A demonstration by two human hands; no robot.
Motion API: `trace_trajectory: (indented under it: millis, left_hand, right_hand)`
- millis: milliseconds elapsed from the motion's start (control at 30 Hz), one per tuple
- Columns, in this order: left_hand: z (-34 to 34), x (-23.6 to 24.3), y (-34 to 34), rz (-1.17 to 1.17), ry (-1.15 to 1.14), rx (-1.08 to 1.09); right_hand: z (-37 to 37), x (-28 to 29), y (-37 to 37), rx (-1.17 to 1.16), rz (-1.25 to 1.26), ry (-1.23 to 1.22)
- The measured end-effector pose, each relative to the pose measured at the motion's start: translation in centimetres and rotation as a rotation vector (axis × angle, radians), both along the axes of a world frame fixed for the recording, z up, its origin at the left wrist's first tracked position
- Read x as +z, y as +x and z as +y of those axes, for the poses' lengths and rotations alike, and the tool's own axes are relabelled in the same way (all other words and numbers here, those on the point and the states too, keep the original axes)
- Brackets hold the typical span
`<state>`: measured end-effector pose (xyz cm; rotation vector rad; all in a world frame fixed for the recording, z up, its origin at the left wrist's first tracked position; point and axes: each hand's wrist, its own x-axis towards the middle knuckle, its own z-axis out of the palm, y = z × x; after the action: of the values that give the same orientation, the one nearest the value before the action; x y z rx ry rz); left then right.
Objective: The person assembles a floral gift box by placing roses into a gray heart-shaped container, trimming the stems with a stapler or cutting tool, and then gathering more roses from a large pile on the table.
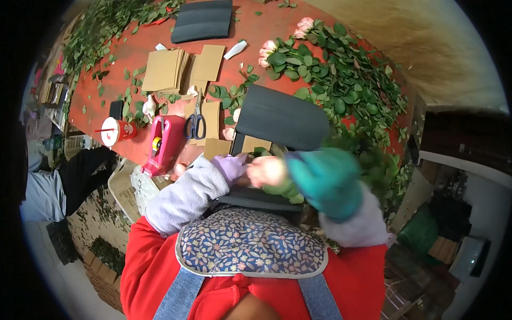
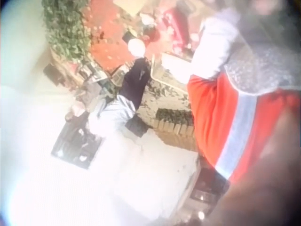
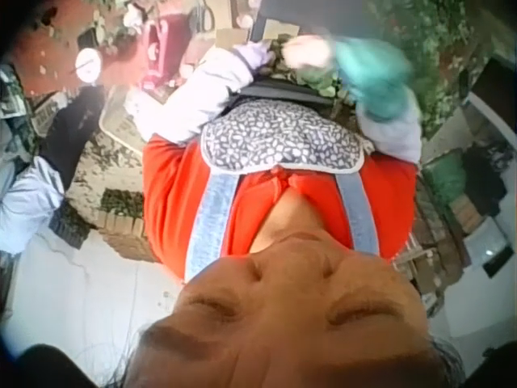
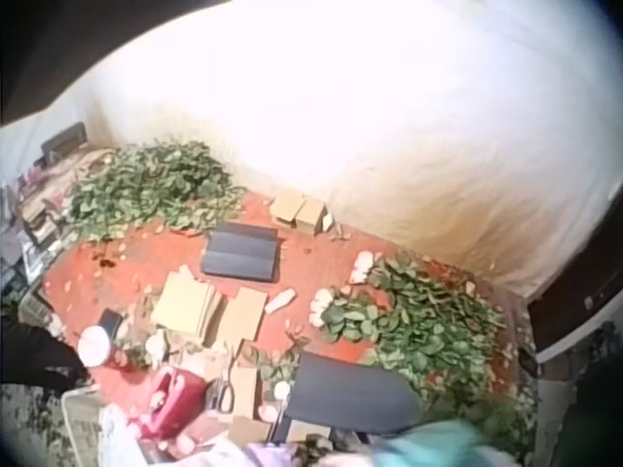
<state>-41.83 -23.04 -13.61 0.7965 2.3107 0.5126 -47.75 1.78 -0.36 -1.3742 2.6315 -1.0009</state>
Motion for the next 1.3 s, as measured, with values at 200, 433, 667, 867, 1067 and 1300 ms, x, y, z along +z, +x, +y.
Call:
trace_trajectory:
  millis: [200, 433, 667, 867, 1067, 1300]
  left_hand:
    - [-0.7, -1.6, 0.2, 0.009, 0.049, -0.059]
    - [-1.4, -3.3, 1.2, 0.102, 0.340, 0.128]
    - [-3.8, -3.1, -0.9, 0.202, 0.824, 0.470]
    - [-1.1, 0.2, -0.7, 0.214, 0.332, 0.262]
    - [-0.7, -1.9, -0.8, 0.175, 0.360, 0.307]
    - [-0.2, -0.9, -1.4, -0.108, 0.498, 0.397]
  right_hand:
    - [-1.8, -14.8, 2.8, -0.146, 0.085, 0.464]
    - [-3.7, -15.8, 2.6, -0.098, -0.056, 0.756]
    - [-3.4, -16.9, 3.0, -0.112, -0.013, 0.736]
    - [-3.5, -17.2, 2.9, -0.070, 0.035, 0.749]
    - [-3.5, -16.4, 3.2, -0.152, 0.057, 0.691]
    - [-4.2, -16.0, 3.1, -0.193, 0.086, 0.650]
